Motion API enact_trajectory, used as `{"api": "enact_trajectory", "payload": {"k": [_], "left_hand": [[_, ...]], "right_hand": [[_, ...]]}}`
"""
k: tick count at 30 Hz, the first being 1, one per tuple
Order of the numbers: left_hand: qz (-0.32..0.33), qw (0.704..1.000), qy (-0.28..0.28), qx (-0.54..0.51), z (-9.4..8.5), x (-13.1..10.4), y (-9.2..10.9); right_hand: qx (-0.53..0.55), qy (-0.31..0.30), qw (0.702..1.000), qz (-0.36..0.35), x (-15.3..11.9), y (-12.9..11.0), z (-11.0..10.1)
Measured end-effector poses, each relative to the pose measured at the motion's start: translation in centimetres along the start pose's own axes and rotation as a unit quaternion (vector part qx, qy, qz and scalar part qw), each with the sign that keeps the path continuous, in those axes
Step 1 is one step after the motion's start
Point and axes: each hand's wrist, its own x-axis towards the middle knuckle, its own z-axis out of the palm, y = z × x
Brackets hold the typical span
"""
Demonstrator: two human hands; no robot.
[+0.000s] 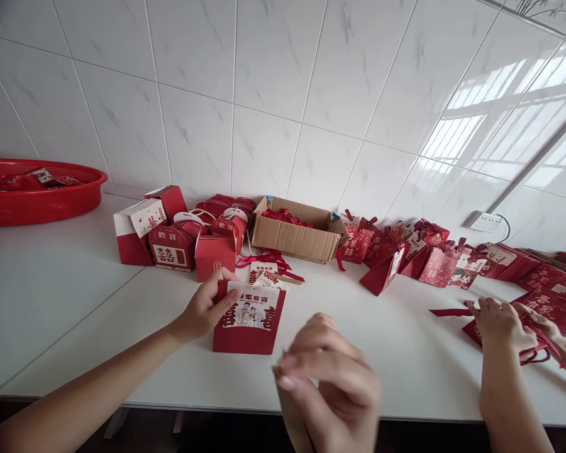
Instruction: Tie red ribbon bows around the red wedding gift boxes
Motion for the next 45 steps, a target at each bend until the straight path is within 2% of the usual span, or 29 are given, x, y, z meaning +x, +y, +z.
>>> {"api": "enact_trajectory", "payload": {"k": [2, 3, 8, 13, 21, 25, 27, 30, 32, 35, 37, 39, 42, 45], "left_hand": [[0.003, 1.0, 0.001, -0.001, 0.0, -0.1, 0.0], [0.009, 1.0, 0.002, -0.002, 0.0, -0.1, 0.0], [0.042, 0.999, 0.012, 0.017, 0.1, -0.1, 0.1], [0.064, 0.997, 0.021, 0.04, 0.0, -0.3, -0.5], [0.071, 0.997, 0.001, 0.015, 0.0, -0.7, -0.5], [0.073, 0.997, -0.012, -0.017, -0.2, -0.9, -0.4], [0.087, 0.996, -0.019, -0.032, -0.3, -1.0, -0.5], [0.11, 0.992, -0.048, -0.047, -0.3, -1.2, -0.1], [0.11, 0.994, -0.02, -0.016, 0.2, -1.6, 0.4], [0.074, 0.99, 0.102, 0.07, 1.7, -2.6, 1.2], [0.058, 0.982, 0.145, 0.11, 2.8, -3.3, 1.2], [0.065, 0.975, 0.159, 0.14, 3.6, -3.8, 0.9], [0.082, 0.967, 0.169, 0.171, 3.8, -4.2, 0.2], [0.061, 0.974, 0.141, 0.166, 3.2, -4.6, -0.1]], "right_hand": [[-0.039, -0.072, 0.996, 0.039, -0.1, 1.3, 1.3], [-0.068, -0.085, 0.993, 0.046, -0.2, 2.3, 2.0], [-0.207, 0.007, 0.977, 0.058, -0.7, 7.0, 4.4], [-0.209, 0.008, 0.973, 0.096, -1.5, 8.8, 4.9], [-0.198, 0.01, 0.977, 0.08, -1.4, 8.9, 5.4], [-0.158, 0.07, 0.982, 0.083, -1.2, 8.6, 6.1], [-0.104, 0.07, 0.983, 0.137, -1.3, 8.4, 6.4], [-0.001, 0.03, 0.966, 0.255, -1.5, 8.1, 6.7], [0.022, 0.042, 0.959, 0.28, -1.5, 7.8, 6.7], [-0.02, 0.088, 0.962, 0.256, -1.3, 7.1, 6.7], [-0.037, 0.097, 0.965, 0.243, -1.1, 6.6, 6.5], [-0.041, 0.095, 0.969, 0.226, -1.1, 6.2, 6.3], [-0.058, 0.106, 0.974, 0.19, -1.4, 6.0, 5.9], [-0.08, 0.122, 0.978, 0.149, -1.8, 6.0, 5.3]]}}
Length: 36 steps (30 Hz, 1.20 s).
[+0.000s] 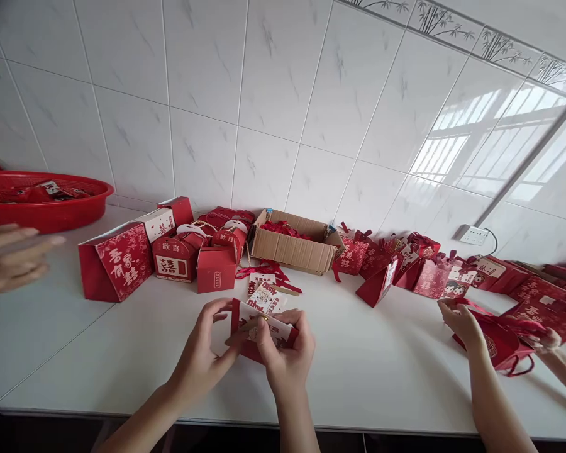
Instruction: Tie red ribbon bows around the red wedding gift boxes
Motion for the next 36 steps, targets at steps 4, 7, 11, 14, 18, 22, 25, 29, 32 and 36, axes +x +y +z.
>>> {"api": "enact_trajectory", "payload": {"k": [4, 7, 11, 14, 18, 22, 25, 29, 32, 36], "left_hand": [[-0.026, 0.991, -0.127, 0.038, -1.2, -0.5, 0.0], [-0.006, 0.983, -0.151, 0.099, -2.8, -1.0, 0.5], [0.021, 0.993, -0.11, 0.045, -5.9, -0.8, 2.0], [0.08, 0.991, -0.089, -0.062, -7.6, 0.6, 3.9], [0.147, 0.973, -0.028, -0.177, -7.3, 4.3, 6.1], [0.12, 0.965, -0.063, -0.226, -5.0, 9.1, 6.7], [0.119, 0.967, -0.123, -0.191, -3.5, 12.5, 6.5], [0.131, 0.968, -0.155, -0.146, -3.3, 15.7, 7.2], [0.185, 0.971, -0.097, -0.114, -4.3, 16.3, 8.0], [0.261, 0.957, 0.015, -0.122, -5.1, 16.1, 8.2]], "right_hand": [[-0.015, -0.009, 0.999, -0.033, -0.3, 0.1, -1.2], [-0.023, -0.03, 0.997, -0.063, -0.5, 0.2, -2.6], [-0.028, -0.078, 0.992, -0.099, -0.7, -0.2, -4.7], [-0.043, -0.12, 0.978, -0.164, -0.6, -1.1, -5.7], [-0.073, -0.15, 0.956, -0.241, -0.1, -2.5, -5.8], [-0.084, -0.129, 0.951, -0.267, 1.7, -1.8, -4.6], [-0.101, -0.102, 0.96, -0.242, 4.8, 0.1, -3.3], [-0.099, -0.037, 0.978, -0.181, 11.2, 1.1, -2.0], [-0.082, -0.052, 0.967, -0.236, 15.2, -0.7, -1.9], [-0.068, -0.092, 0.947, -0.299, 16.3, -3.6, -2.4]]}}
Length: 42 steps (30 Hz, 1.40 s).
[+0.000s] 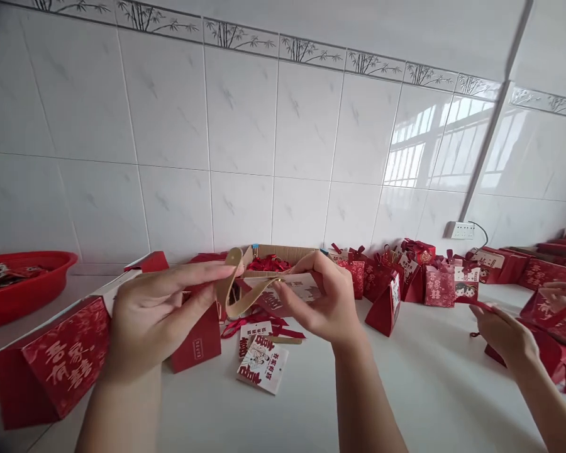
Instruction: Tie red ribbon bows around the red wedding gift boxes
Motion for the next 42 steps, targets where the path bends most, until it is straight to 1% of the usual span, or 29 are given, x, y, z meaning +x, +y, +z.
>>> {"api": "enact_trajectory", "payload": {"k": [1, 2, 4, 6, 9, 12, 16, 19, 22, 26, 28, 29, 31, 34, 35, 37, 42], "left_hand": [[0.013, 1.0, 0.001, 0.001, 0.0, 0.0, -0.1], [0.019, 1.0, -0.01, 0.001, 0.2, 0.0, -0.2], [0.009, 0.999, -0.048, 0.001, 0.7, 0.3, -0.7], [-0.019, 0.998, -0.067, 0.002, 1.4, 0.5, -1.2], [-0.071, 0.996, -0.058, -0.001, 2.1, 0.7, -1.7], [-0.115, 0.99, -0.066, -0.045, 2.4, 0.7, -1.7], [-0.151, 0.979, -0.082, -0.11, 2.4, 0.7, -1.3], [-0.158, 0.976, -0.087, -0.124, 2.5, 0.7, -1.1], [-0.149, 0.977, -0.094, -0.122, 2.6, 0.6, -0.9], [-0.146, 0.971, -0.124, -0.145, 2.6, 0.5, -0.5], [-0.16, 0.962, -0.138, -0.171, 2.5, 0.3, -0.4], [-0.162, 0.959, -0.141, -0.185, 2.4, 0.3, -0.5], [-0.137, 0.958, -0.14, -0.21, 2.3, 0.1, -0.7], [-0.046, 0.966, -0.132, -0.216, 2.1, 0.0, -1.4], [-0.023, 0.97, -0.13, -0.206, 2.0, 0.1, -1.7], [0.002, 0.976, -0.131, -0.175, 1.7, 0.1, -2.0], [0.018, 0.981, -0.141, -0.129, 1.0, 0.4, -1.7]], "right_hand": [[0.007, -0.006, 1.0, -0.012, 0.0, -0.4, -0.1], [0.014, -0.011, 1.0, -0.022, -0.1, -0.6, 0.0], [0.028, -0.011, 0.999, -0.036, -0.4, -0.7, 0.3], [0.033, -0.009, 0.999, -0.042, -0.6, -0.5, 0.8], [0.033, -0.013, 0.999, -0.039, -0.5, -0.1, 1.3], [0.05, -0.013, 0.998, -0.039, -0.4, 0.1, 1.5], [0.066, -0.01, 0.997, -0.03, -0.6, -0.1, 1.5], [0.065, -0.008, 0.998, -0.017, -0.7, -0.2, 1.4], [0.063, -0.002, 0.998, -0.016, -0.8, -0.2, 1.3], [0.055, 0.004, 0.998, -0.024, -0.8, -0.3, 1.1], [0.047, 0.011, 0.998, -0.044, -0.8, -0.3, 1.1], [0.043, 0.018, 0.997, -0.065, -0.8, -0.3, 1.1], [0.03, 0.034, 0.992, -0.121, -0.8, -0.2, 1.1], [0.007, 0.048, 0.982, -0.182, -0.8, -0.1, 1.0], [0.001, 0.046, 0.98, -0.191, -0.9, -0.1, 1.0], [-0.004, 0.036, 0.979, -0.201, -0.9, -0.1, 1.1], [0.014, 0.021, 0.979, -0.201, -1.0, -0.7, 1.4]]}}
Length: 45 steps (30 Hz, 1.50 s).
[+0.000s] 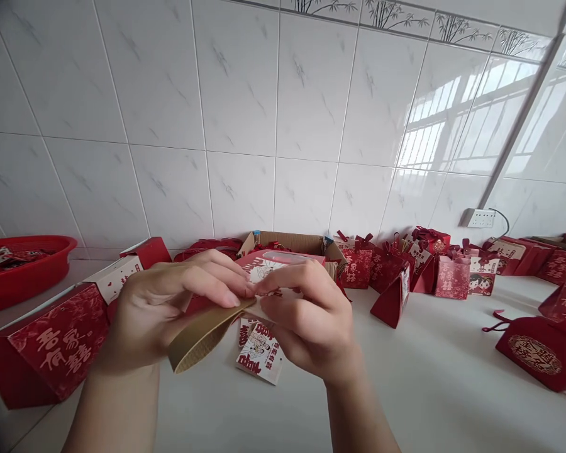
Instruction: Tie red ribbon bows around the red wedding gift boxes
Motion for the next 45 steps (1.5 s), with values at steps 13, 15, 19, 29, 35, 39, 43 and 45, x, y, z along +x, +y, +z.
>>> {"api": "enact_trajectory", "payload": {"k": [13, 15, 19, 29, 35, 39, 43, 45], "left_hand": [[0.034, 0.999, -0.012, 0.007, 0.2, 0.0, 0.6], [0.032, 0.999, 0.011, -0.002, 0.6, 0.0, 0.6], [-0.007, 0.997, 0.068, -0.032, 1.3, -0.1, 0.8], [-0.062, 0.993, 0.086, -0.051, 1.3, 0.0, 0.2], [-0.062, 0.992, 0.076, -0.082, 1.2, 0.2, -0.5], [-0.073, 0.989, 0.081, -0.101, 1.3, 0.3, -0.5], [-0.09, 0.986, 0.089, -0.112, 1.6, 0.6, -0.4], [-0.105, 0.983, 0.093, -0.114, 1.7, 0.7, -0.5]], "right_hand": [[0.009, -0.022, 1.0, 0.02, 0.3, -0.6, 0.0], [0.004, -0.02, 1.0, 0.021, 0.3, -0.6, -0.1], [-0.007, -0.015, 0.999, 0.028, 0.1, -0.8, -0.3], [-0.035, 0.02, 0.999, 0.037, 0.3, -0.5, 0.4], [-0.007, 0.012, 0.999, 0.042, 0.5, -0.1, 0.8], [-0.018, 0.014, 0.998, 0.054, 0.3, -0.1, 0.7], [-0.016, 0.028, 0.997, 0.064, 0.0, 0.1, 0.8], [-0.004, 0.037, 0.996, 0.077, -0.2, 0.3, 0.9]]}}
